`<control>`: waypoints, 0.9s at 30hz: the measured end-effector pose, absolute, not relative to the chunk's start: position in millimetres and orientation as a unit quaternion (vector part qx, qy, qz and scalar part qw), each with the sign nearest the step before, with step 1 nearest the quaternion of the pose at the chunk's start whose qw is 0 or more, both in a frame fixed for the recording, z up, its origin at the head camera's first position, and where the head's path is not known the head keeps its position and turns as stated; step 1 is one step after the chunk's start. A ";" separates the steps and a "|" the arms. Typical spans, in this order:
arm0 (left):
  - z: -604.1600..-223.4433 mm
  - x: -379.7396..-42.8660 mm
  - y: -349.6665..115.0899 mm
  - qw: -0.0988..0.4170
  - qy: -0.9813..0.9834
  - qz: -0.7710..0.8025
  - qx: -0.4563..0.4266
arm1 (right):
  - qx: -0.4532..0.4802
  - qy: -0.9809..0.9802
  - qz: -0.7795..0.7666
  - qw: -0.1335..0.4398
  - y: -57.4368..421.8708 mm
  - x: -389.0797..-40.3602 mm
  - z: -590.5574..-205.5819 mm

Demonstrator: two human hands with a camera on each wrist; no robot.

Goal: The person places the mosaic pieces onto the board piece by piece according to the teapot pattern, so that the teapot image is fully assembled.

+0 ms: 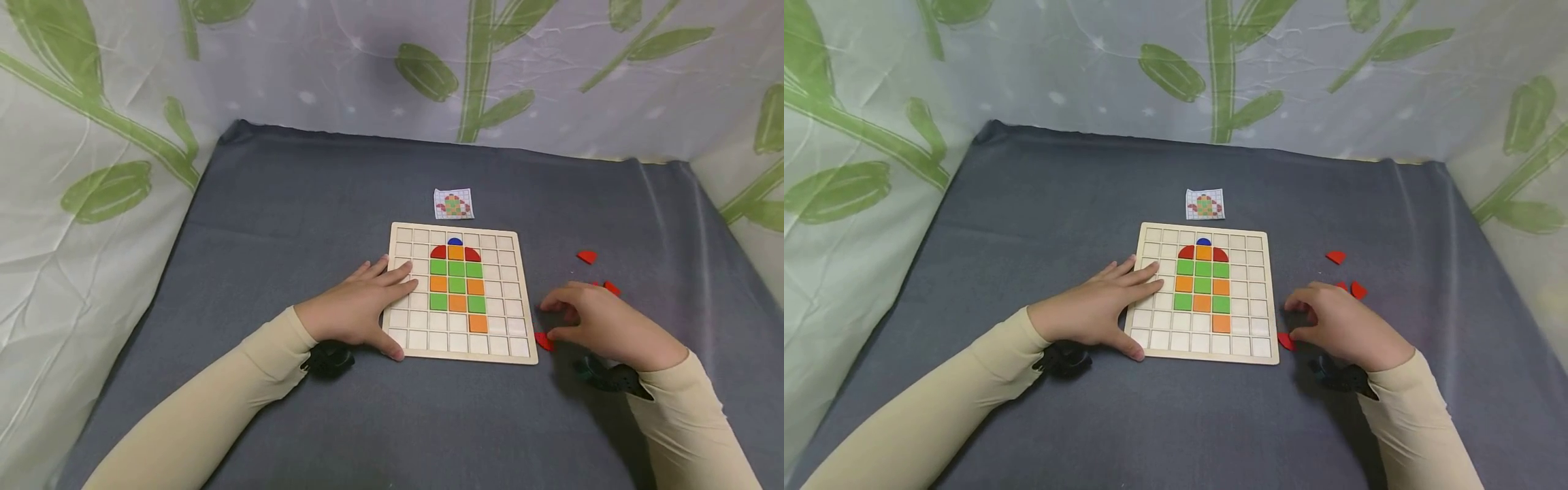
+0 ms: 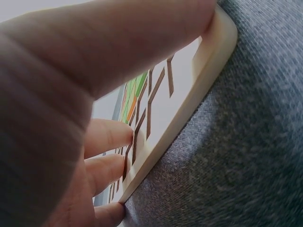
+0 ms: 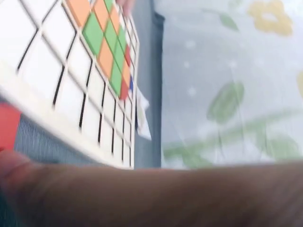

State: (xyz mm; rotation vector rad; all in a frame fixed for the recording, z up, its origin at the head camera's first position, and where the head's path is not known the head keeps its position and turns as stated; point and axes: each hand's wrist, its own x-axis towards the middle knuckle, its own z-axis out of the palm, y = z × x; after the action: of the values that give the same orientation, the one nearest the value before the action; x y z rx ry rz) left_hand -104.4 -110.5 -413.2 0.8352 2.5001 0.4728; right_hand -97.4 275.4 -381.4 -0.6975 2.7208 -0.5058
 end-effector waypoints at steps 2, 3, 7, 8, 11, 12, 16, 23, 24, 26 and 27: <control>-412.9 -105.0 -110.5 0.229 0.909 0.170 0.304 | -0.228 0.948 -0.171 0.138 286.2 -94.5 -383.6; -412.9 -105.4 -110.5 0.228 0.909 0.169 0.304 | -0.220 0.951 -0.169 0.137 290.9 -93.1 -384.7; -413.8 -106.5 -110.4 0.230 0.910 0.164 0.304 | -0.186 0.956 -0.164 0.154 305.3 -88.3 -388.3; -414.1 -106.5 -110.4 0.231 0.910 0.164 0.303 | -0.180 0.957 -0.163 0.157 307.9 -87.2 -389.2; -414.9 -106.7 -111.0 0.234 0.909 0.165 0.302 | -0.168 0.959 -0.163 0.157 314.6 -83.9 -391.6; -415.1 -106.7 -111.2 0.234 0.909 0.166 0.301 | -0.167 0.960 -0.165 0.154 316.9 -82.9 -392.7; -414.4 -106.2 -112.3 0.233 0.909 0.171 0.301 | -0.159 0.961 -0.175 0.143 325.7 -79.0 -395.1; -414.1 -106.1 -111.9 0.230 0.909 0.171 0.302 | -0.124 0.964 -0.178 0.151 344.1 -71.8 -394.8; -414.3 -106.2 -111.7 0.230 0.909 0.171 0.301 | -0.113 0.966 -0.174 0.152 347.0 -70.5 -394.4; -415.1 -106.2 -111.2 0.229 0.910 0.170 0.302 | -0.094 0.969 -0.169 0.153 353.3 -68.0 -393.8; -415.3 -106.2 -111.0 0.228 0.910 0.170 0.302 | -0.085 0.970 -0.169 0.155 356.6 -67.0 -393.7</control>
State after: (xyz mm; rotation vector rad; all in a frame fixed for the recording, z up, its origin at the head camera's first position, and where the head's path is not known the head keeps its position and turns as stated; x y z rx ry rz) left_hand -106.2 -111.0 -415.3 0.8310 2.5055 0.4682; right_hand -67.0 356.6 -393.7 -0.2447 2.7787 -0.4847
